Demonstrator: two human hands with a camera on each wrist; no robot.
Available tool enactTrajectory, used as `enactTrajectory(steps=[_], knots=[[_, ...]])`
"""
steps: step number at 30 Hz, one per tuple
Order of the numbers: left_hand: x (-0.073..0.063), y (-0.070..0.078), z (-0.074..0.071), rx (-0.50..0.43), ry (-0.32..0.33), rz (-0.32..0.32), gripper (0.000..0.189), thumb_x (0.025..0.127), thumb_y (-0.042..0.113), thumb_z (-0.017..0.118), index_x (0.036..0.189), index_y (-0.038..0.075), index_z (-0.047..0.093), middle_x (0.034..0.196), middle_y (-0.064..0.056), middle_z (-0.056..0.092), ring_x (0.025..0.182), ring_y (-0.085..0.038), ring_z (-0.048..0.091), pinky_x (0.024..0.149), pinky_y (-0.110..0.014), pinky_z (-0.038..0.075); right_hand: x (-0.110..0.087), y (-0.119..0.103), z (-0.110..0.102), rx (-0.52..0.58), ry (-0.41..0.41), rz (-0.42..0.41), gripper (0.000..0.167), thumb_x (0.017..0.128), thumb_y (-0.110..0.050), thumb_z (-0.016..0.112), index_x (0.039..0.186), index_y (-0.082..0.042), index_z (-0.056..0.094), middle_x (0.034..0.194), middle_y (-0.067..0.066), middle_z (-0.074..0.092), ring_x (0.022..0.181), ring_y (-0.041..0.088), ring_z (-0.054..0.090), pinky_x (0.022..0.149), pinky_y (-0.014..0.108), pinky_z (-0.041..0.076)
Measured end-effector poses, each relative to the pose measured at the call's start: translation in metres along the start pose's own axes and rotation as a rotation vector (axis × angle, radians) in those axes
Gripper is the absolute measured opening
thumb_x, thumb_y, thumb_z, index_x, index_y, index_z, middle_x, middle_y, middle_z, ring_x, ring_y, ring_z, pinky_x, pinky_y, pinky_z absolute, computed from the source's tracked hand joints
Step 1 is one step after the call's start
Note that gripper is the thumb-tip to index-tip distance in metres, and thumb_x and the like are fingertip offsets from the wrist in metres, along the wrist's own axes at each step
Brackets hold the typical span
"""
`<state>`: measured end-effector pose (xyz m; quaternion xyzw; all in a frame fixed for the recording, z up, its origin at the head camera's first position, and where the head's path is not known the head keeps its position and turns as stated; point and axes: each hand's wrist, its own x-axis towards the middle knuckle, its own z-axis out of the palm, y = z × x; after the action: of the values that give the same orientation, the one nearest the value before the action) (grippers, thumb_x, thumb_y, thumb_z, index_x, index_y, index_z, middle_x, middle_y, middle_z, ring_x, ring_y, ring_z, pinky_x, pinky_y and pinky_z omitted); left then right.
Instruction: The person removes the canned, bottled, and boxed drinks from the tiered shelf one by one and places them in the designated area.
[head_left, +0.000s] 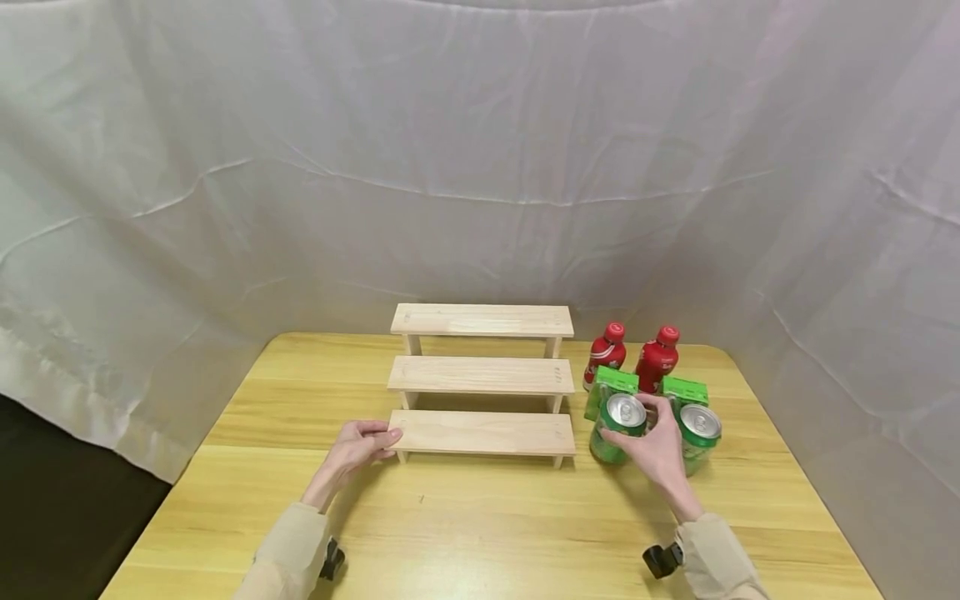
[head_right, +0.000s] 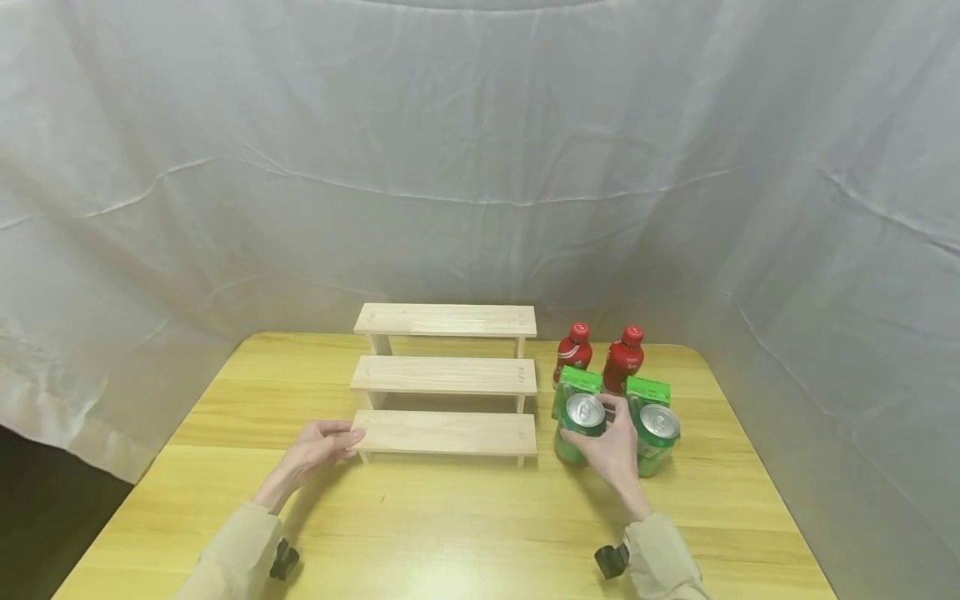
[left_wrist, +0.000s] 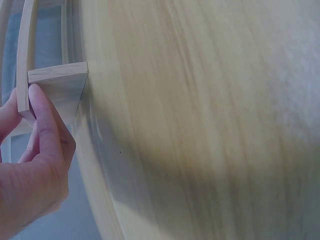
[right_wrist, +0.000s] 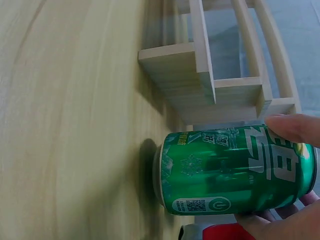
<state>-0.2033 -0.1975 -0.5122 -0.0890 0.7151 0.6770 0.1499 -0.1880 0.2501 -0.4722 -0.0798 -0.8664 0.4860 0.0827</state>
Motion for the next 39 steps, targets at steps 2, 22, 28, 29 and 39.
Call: enactTrajectory(steps=[2, 22, 28, 29, 39], knots=[[0.001, 0.0, 0.0, -0.002, -0.007, 0.005, 0.055, 0.095, 0.004, 0.066, 0.135, -0.024, 0.039, 0.107, -0.014, 0.063, 0.082, -0.01, 0.067, 0.078, -0.018, 0.063, 0.001, 0.002, 0.001, -0.012, -0.004, 0.003, 0.081, 0.076, -0.009, 0.086, 0.141, 0.003, 0.037, 0.139, 0.026, 0.049, 0.129, 0.039, 0.049, 0.109, 0.05, 0.045], [-0.004, 0.011, -0.007, 0.249, 0.052, 0.124, 0.053, 0.098, 0.018, 0.066, 0.135, -0.017, 0.048, 0.119, -0.029, 0.066, 0.096, -0.023, 0.07, 0.093, -0.036, 0.063, -0.002, 0.003, -0.012, -0.165, 0.058, -0.334, 0.069, 0.082, -0.008, 0.081, 0.137, 0.006, 0.042, 0.134, 0.027, 0.047, 0.124, 0.044, 0.047, 0.102, 0.064, 0.044], [-0.009, 0.035, -0.033, 0.481, 0.301, 0.328, 0.059, 0.101, 0.028, 0.062, 0.143, -0.009, 0.045, 0.139, -0.032, 0.055, 0.129, -0.045, 0.054, 0.117, -0.055, 0.044, 0.021, 0.007, -0.054, -0.297, 0.19, -0.514, 0.059, 0.087, -0.018, 0.076, 0.134, 0.007, 0.05, 0.137, 0.032, 0.048, 0.13, 0.05, 0.04, 0.109, 0.074, 0.032], [-0.011, 0.039, -0.038, 0.516, 0.34, 0.361, 0.06, 0.101, 0.03, 0.061, 0.144, -0.008, 0.044, 0.142, -0.032, 0.053, 0.133, -0.047, 0.05, 0.119, -0.058, 0.04, 0.027, 0.011, -0.065, -0.352, 0.203, -0.528, 0.061, 0.089, -0.023, 0.075, 0.135, 0.007, 0.05, 0.139, 0.033, 0.047, 0.132, 0.052, 0.038, 0.112, 0.074, 0.028], [-0.027, 0.06, -0.078, 1.075, 0.43, 0.268, 0.088, 0.1, 0.07, 0.03, 0.163, 0.014, 0.005, 0.167, -0.027, -0.002, 0.152, -0.054, -0.009, 0.12, -0.077, -0.009, 0.06, 0.06, -0.136, -0.722, -0.039, -0.208, 0.091, 0.095, -0.068, 0.046, 0.163, -0.025, 0.003, 0.167, 0.024, -0.011, 0.147, 0.06, -0.02, 0.101, 0.092, -0.013]])
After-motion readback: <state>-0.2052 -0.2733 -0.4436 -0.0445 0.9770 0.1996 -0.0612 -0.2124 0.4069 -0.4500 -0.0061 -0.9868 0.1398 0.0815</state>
